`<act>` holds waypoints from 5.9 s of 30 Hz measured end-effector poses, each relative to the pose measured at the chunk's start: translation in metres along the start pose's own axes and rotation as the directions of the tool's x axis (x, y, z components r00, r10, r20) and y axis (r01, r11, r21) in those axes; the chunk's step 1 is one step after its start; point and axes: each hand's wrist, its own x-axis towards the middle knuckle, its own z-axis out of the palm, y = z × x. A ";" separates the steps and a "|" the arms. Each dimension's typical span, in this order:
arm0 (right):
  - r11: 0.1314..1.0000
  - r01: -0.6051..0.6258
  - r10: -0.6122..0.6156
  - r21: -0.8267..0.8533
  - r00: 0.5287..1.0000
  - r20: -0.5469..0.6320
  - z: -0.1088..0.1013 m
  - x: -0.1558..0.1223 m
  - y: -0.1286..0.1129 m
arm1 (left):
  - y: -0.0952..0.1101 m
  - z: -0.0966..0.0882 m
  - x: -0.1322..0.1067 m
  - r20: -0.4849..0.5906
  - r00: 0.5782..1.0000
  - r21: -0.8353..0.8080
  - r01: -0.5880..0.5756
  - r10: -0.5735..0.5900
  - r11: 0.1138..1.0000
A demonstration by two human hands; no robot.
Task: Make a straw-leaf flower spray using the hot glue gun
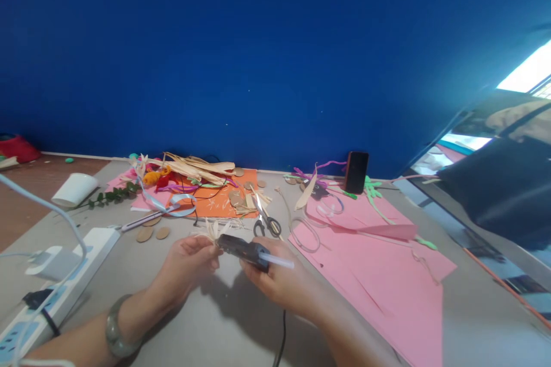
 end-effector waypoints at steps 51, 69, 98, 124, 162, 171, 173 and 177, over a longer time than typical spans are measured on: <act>0.999 0.043 -0.043 -0.004 0.998 0.039 -0.003 -0.001 -0.002 | 0.024 -0.010 0.006 0.089 0.993 -0.165 0.092 -0.078 0.982; 0.993 0.093 -0.081 -0.076 0.986 0.148 -0.017 -0.004 0.001 | 0.026 -0.009 0.007 0.019 0.999 -0.107 0.038 -0.036 0.993; 0.856 -0.360 0.205 -0.372 0.896 -0.395 -0.017 -0.027 0.069 | 0.014 -0.011 0.007 0.005 0.996 0.069 -0.084 0.084 0.994; 0.742 -0.040 0.242 0.669 0.947 -0.211 0.036 0.023 -0.001 | 0.012 -0.014 -0.004 0.114 0.979 0.413 -0.202 0.170 0.888; 0.804 0.547 -0.394 0.235 0.785 -0.477 0.035 -0.011 -0.011 | 0.011 -0.020 -0.034 0.448 0.594 0.649 -0.730 0.668 0.214; 0.788 0.574 -0.430 0.222 0.772 -0.467 0.034 -0.011 -0.010 | 0.015 -0.020 -0.033 0.496 0.590 0.624 -0.752 0.636 0.211; 0.785 0.575 -0.428 0.231 0.773 -0.469 0.035 -0.010 -0.010 | 0.014 -0.021 -0.032 0.505 0.592 0.627 -0.751 0.628 0.204; 0.794 0.565 -0.423 0.224 0.778 -0.464 0.036 -0.010 -0.010 | 0.014 -0.023 -0.032 0.507 0.592 0.619 -0.756 0.627 0.213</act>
